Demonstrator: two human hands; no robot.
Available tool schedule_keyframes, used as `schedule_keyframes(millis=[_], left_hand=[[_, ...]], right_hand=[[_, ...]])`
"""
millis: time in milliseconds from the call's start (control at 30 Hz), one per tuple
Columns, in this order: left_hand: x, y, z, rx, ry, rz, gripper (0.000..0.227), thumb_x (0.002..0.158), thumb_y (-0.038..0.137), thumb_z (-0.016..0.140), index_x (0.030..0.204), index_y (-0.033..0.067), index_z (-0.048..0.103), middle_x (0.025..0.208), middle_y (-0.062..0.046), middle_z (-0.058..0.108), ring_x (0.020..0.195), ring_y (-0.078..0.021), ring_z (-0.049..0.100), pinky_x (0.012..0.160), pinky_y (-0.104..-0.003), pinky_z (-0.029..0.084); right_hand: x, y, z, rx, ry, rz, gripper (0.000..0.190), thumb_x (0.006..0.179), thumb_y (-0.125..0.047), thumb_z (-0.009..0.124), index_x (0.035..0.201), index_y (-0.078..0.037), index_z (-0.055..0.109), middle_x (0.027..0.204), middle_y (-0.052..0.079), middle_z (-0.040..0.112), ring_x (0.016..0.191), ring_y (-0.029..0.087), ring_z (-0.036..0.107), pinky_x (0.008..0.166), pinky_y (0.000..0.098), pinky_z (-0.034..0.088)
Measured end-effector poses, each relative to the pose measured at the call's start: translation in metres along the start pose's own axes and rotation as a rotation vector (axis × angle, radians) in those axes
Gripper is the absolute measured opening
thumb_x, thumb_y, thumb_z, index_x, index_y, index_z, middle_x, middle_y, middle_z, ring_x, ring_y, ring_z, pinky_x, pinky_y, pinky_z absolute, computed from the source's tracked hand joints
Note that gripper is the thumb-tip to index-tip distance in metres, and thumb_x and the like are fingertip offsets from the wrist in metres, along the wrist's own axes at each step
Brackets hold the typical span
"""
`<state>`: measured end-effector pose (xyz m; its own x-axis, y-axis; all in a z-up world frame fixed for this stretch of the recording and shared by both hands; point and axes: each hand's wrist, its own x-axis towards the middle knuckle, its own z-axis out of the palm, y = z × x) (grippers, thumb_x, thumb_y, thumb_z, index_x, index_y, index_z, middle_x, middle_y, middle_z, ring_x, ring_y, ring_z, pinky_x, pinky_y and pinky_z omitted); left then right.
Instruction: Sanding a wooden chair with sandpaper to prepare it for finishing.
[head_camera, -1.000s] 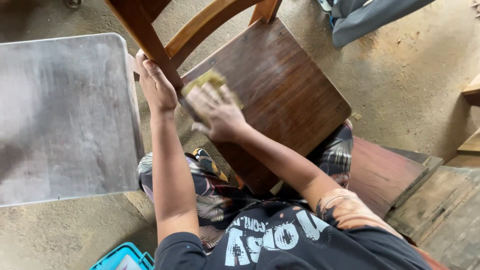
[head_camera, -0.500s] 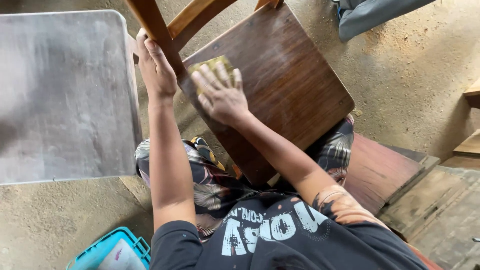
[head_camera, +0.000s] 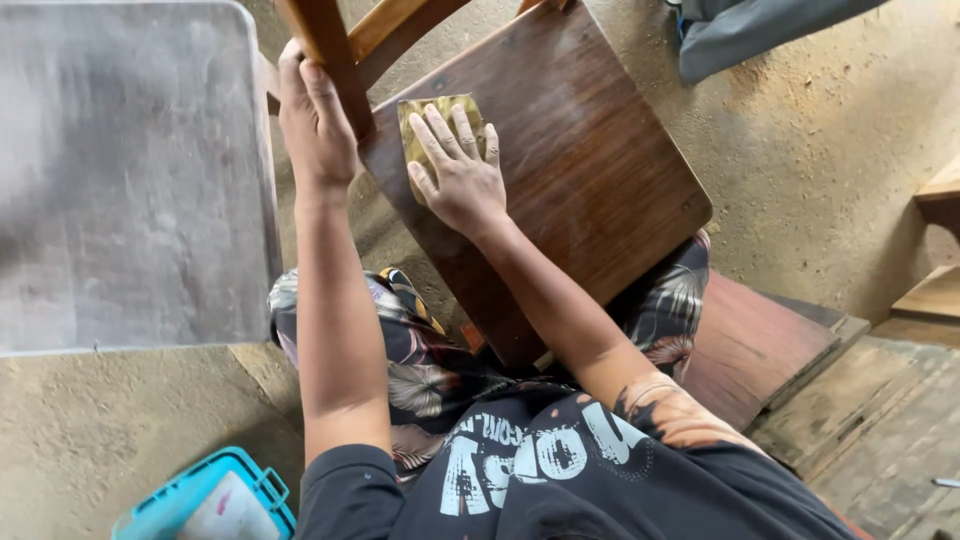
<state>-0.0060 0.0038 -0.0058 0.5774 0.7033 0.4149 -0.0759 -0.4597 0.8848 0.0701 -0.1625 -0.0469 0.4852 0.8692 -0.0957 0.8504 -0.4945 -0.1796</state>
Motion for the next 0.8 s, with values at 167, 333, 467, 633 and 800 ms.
schedule_keyframes(millis=[167,333,467,633,800], left_hand=[[0.002,0.007,-0.001,-0.022,0.013,0.030,0.062,0.110,0.062,0.019,0.132,0.0113,0.047,0.115,-0.014,0.066,0.100,-0.0253,0.065,0.087,-0.039,0.051],[0.000,0.008,-0.002,-0.026,0.017,0.040,0.065,0.110,0.064,0.020,0.137,0.0111,0.047,0.119,-0.015,0.068,0.105,-0.0263,0.068,0.090,-0.038,0.053],[0.002,0.011,-0.004,-0.025,-0.008,0.045,0.060,0.111,0.064,0.017,0.136,0.0181,0.045,0.114,-0.014,0.071,0.095,-0.0222,0.070,0.080,-0.036,0.055],[0.005,0.013,-0.005,-0.001,0.008,0.061,0.062,0.111,0.062,0.018,0.135,0.0131,0.046,0.119,-0.017,0.067,0.107,-0.0276,0.062,0.090,-0.041,0.052],[0.001,0.014,-0.006,-0.016,0.007,0.049,0.061,0.111,0.063,0.019,0.136,0.0144,0.046,0.121,-0.016,0.068,0.106,-0.0280,0.067,0.090,-0.040,0.053]], right_hand=[[-0.012,-0.015,0.009,-0.008,-0.105,-0.368,0.061,0.105,-0.050,0.038,0.161,-0.029,0.030,0.170,0.000,0.019,0.156,0.025,0.005,0.120,0.0673,-0.006],[-0.009,-0.024,0.010,0.017,0.029,-0.149,0.066,0.104,-0.054,0.035,0.159,-0.017,0.036,0.168,0.004,0.026,0.156,0.024,0.010,0.123,0.0591,-0.002],[-0.006,-0.013,0.000,0.077,-0.066,-0.279,0.069,0.104,-0.059,0.011,0.158,-0.025,0.035,0.167,0.002,0.025,0.155,0.028,0.011,0.121,0.0579,-0.010],[-0.006,-0.016,-0.008,-0.040,-0.126,-0.088,0.069,0.106,-0.055,0.021,0.163,-0.016,0.015,0.171,0.001,0.005,0.155,0.025,-0.006,0.123,0.0611,-0.009],[0.003,0.024,0.006,-0.125,-0.104,-0.103,0.055,0.106,-0.047,0.022,0.151,-0.028,0.048,0.166,0.007,0.028,0.152,0.030,0.021,0.115,0.0659,-0.011]])
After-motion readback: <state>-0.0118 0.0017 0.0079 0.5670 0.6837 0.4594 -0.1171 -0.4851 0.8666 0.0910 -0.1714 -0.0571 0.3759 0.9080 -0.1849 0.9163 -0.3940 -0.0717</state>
